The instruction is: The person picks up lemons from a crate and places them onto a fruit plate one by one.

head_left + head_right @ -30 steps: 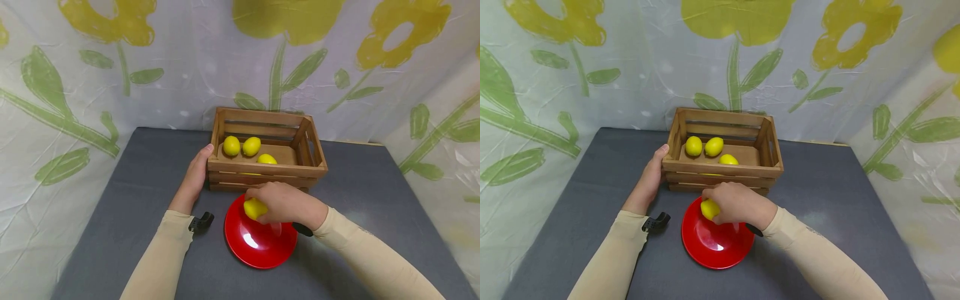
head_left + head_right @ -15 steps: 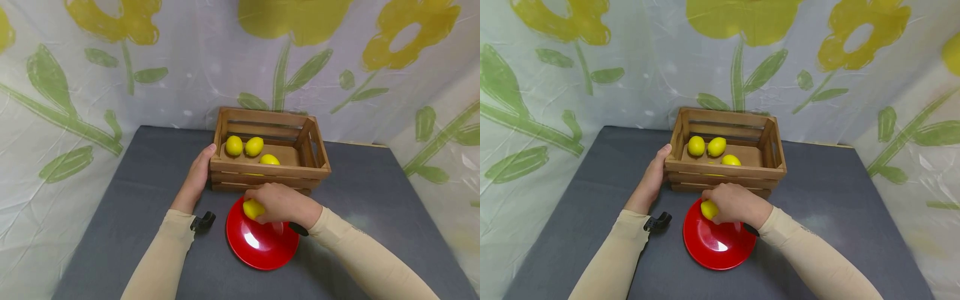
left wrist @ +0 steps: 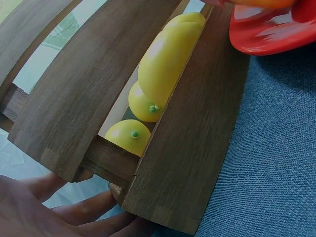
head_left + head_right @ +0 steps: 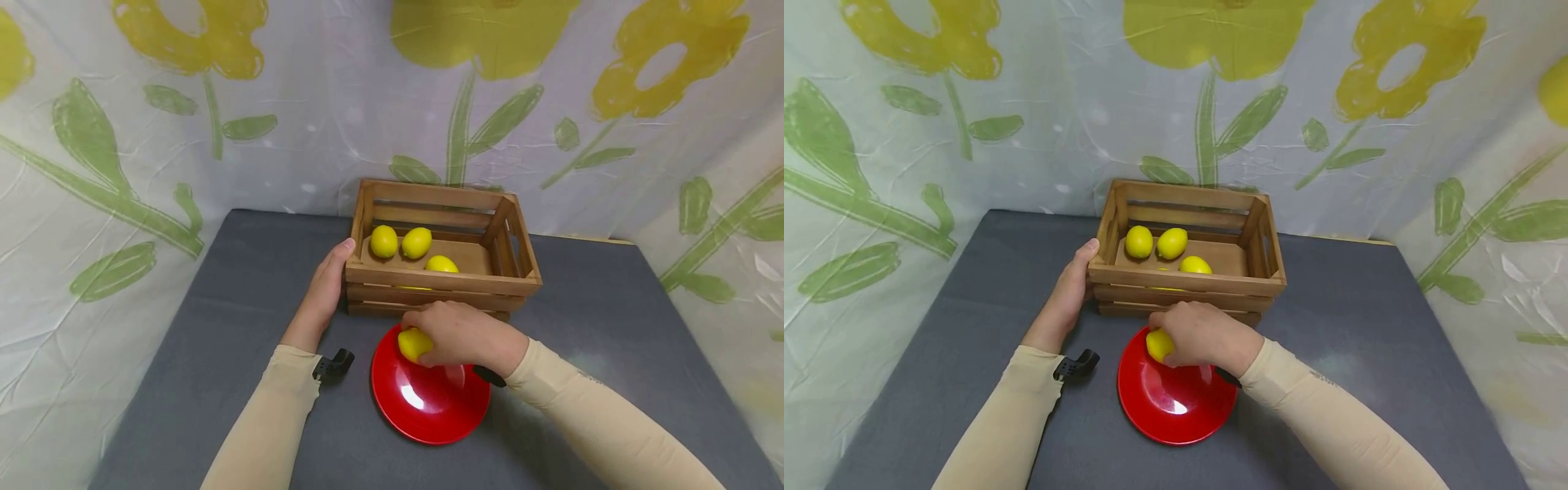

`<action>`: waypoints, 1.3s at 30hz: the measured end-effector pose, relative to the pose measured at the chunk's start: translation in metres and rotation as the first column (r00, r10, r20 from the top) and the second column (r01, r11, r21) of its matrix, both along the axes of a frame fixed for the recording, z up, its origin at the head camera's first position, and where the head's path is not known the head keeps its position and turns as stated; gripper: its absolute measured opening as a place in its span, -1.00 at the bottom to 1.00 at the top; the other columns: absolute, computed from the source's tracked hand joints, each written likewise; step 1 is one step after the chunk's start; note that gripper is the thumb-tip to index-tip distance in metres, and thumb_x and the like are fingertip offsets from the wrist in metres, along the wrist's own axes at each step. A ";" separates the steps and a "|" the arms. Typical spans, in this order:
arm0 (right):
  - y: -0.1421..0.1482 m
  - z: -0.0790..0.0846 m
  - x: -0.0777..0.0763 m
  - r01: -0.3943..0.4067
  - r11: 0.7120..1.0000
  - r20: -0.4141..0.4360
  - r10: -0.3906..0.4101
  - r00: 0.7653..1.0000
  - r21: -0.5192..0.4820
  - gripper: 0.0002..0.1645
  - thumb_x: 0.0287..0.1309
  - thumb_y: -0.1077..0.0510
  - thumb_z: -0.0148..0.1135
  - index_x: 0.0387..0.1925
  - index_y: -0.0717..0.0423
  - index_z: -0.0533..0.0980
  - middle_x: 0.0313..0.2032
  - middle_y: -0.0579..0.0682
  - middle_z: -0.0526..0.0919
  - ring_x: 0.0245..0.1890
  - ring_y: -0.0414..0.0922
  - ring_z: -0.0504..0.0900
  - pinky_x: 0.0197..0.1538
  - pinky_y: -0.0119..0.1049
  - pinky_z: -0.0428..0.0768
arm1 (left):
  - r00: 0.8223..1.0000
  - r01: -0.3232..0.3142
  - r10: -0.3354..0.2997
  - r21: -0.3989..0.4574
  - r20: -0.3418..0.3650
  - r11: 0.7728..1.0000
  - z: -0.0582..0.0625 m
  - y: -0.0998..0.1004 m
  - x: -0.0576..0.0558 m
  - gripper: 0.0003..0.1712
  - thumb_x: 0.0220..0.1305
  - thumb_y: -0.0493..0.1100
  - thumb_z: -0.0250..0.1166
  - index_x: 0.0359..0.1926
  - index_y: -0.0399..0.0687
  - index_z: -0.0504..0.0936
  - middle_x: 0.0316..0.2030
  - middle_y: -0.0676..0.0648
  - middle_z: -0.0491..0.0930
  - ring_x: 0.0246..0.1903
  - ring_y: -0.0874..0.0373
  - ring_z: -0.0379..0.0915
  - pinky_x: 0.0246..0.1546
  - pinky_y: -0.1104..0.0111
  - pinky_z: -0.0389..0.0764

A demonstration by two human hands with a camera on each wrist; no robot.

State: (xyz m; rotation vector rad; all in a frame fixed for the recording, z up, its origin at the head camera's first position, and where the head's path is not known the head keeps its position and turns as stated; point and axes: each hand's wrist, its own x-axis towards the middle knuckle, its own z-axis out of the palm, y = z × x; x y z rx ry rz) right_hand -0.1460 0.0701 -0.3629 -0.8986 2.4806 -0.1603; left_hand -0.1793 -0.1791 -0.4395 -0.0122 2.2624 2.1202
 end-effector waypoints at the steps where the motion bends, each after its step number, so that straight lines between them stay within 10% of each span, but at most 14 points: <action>1: 0.000 0.002 0.000 0.000 1.000 0.002 0.000 1.000 -0.001 -0.41 0.15 -0.03 0.65 0.20 -0.18 0.64 -0.10 -0.20 0.70 -0.17 -0.21 0.62 -0.05 -0.26 0.73 | 1.000 0.000 0.000 -0.001 0.002 1.000 0.000 0.000 0.000 -0.04 0.57 0.41 -0.08 0.72 -0.06 0.14 0.71 -0.11 0.09 0.71 -0.04 -0.05 0.73 -0.09 -0.06; 14: 0.008 0.043 -0.011 -0.086 0.992 0.017 0.088 0.996 -0.096 -0.41 0.27 0.06 0.56 0.31 -0.08 0.62 0.20 -0.08 0.74 0.08 -0.10 0.69 0.06 -0.19 0.80 | 1.000 0.000 0.000 -0.006 -0.001 1.000 -0.004 -0.004 -0.001 -0.07 0.60 0.38 -0.08 0.71 -0.08 0.15 0.71 -0.11 0.10 0.71 -0.04 -0.04 0.74 -0.07 -0.06; 25: 0.008 0.101 -0.037 -0.165 0.958 -0.184 0.122 0.975 -0.236 -0.55 0.30 0.06 0.50 0.20 -0.05 0.68 -0.04 -0.18 0.79 -0.13 -0.20 0.72 -0.03 -0.25 0.75 | 1.000 0.004 -0.004 -0.010 -0.014 1.000 -0.003 -0.006 -0.002 -0.09 0.60 0.37 -0.09 0.70 -0.07 0.18 0.70 -0.13 0.12 0.71 -0.06 -0.03 0.73 -0.09 -0.03; 39: 0.011 0.102 -0.081 -0.049 0.990 -0.222 0.018 0.975 -0.134 -0.58 0.37 0.10 0.39 0.23 -0.01 0.66 -0.15 -0.05 0.75 -0.24 -0.11 0.61 -0.06 -0.16 0.67 | 1.000 0.000 0.000 0.003 -0.016 1.000 -0.002 -0.002 -0.002 -0.12 0.59 0.36 -0.04 0.68 -0.04 0.25 0.68 -0.12 0.18 0.68 -0.06 0.04 0.72 -0.09 0.02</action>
